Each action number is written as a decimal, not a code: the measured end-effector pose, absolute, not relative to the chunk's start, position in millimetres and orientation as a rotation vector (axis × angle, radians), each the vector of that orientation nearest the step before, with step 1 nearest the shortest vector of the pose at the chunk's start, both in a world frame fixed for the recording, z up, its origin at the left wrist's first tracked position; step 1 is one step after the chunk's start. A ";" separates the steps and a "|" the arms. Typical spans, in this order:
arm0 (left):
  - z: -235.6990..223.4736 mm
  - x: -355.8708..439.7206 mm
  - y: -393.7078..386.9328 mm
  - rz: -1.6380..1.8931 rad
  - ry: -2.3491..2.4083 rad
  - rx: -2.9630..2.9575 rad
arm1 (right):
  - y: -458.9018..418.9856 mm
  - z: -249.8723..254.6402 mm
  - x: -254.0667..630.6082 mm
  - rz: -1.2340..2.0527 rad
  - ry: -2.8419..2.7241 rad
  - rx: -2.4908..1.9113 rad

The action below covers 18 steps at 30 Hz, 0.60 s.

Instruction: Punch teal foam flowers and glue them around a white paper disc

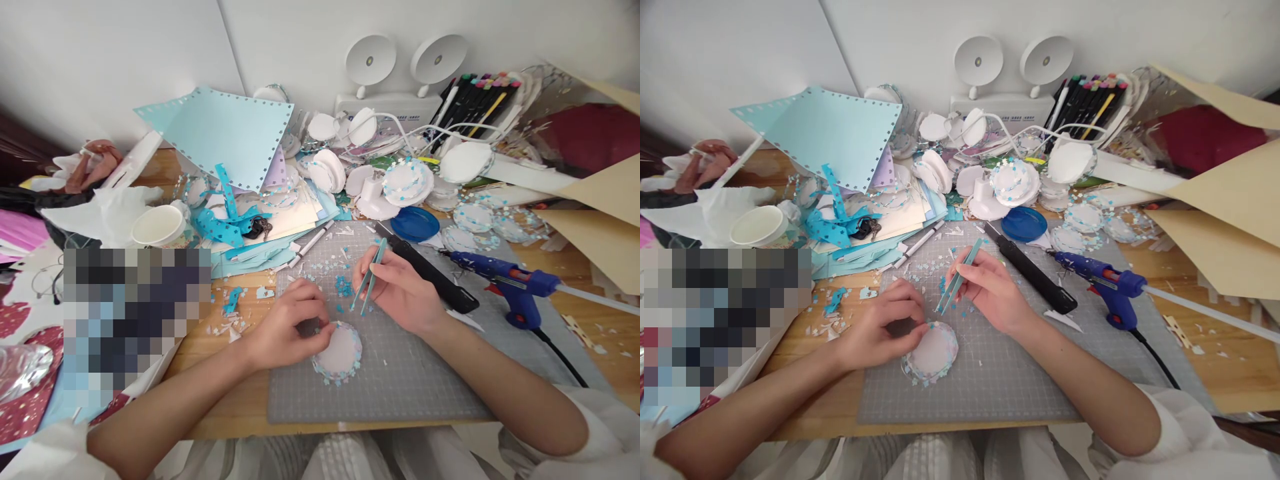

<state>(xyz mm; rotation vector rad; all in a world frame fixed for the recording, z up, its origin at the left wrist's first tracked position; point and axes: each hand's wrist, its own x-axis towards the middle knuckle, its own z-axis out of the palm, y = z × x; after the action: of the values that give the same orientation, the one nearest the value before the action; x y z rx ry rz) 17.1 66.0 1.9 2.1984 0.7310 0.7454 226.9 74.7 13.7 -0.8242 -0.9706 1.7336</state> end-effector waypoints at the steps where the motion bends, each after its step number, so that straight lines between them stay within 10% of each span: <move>1: 1.0 17.4 65.9 0.749 0.751 2.209 | 74.7 13.6 226.8 1.731 -0.979 -0.826; 18: 3.1 14.9 66.3 0.846 0.781 1.902 | 72.7 11.9 227.0 1.689 -1.004 -0.835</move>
<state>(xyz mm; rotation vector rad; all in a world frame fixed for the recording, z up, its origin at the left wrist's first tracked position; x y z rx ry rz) 14.9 66.3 3.1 1.9018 0.7814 0.8463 227.0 72.7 11.9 -0.8354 -1.0045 1.6893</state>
